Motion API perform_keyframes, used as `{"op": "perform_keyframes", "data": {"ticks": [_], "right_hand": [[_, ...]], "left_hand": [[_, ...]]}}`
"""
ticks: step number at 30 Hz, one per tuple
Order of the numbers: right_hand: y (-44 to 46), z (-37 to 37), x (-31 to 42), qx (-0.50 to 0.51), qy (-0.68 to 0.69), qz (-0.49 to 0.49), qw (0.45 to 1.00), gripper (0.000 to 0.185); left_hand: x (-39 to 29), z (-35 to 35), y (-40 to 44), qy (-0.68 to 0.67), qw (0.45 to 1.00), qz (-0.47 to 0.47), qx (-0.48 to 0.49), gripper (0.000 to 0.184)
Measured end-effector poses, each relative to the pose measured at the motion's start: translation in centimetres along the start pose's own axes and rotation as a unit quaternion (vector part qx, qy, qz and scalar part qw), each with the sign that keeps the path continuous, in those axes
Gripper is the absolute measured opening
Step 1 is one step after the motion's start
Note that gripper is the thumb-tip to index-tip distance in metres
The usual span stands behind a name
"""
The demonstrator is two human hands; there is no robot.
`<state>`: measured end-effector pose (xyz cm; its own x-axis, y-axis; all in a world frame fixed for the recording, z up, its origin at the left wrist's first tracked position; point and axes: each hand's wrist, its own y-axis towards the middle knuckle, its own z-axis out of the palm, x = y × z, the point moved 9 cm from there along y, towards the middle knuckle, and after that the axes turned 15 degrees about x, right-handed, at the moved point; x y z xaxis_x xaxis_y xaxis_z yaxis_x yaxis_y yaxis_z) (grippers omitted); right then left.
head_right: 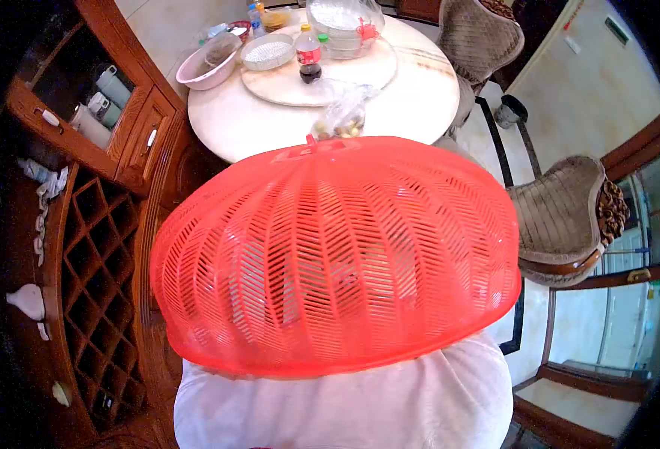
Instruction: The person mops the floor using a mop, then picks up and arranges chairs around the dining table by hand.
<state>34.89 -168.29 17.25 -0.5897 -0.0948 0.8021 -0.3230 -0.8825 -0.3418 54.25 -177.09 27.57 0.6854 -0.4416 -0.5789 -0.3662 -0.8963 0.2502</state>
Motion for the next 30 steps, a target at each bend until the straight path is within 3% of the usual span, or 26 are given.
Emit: {"op": "perform_keyframes", "data": {"ticks": [14,24,30], "right_hand": [[1.8,4.9,-3.5,-0.082,-0.004,-0.046,0.996,0.051],[0.3,4.6,-5.0,-0.106,-0.014,-0.036,0.994,0.051],[-2.6,-2.0,-7.1,-0.114,-0.033,0.026,0.993,0.050]], "left_hand": [[16.8,1.2,-8.9,-0.039,0.988,-0.125,0.086,0.056],[21.8,1.4,-11.9,-0.040,0.979,-0.154,0.127,0.061],[22.7,1.0,-14.4,-0.023,0.974,-0.187,0.128,0.063]]}}
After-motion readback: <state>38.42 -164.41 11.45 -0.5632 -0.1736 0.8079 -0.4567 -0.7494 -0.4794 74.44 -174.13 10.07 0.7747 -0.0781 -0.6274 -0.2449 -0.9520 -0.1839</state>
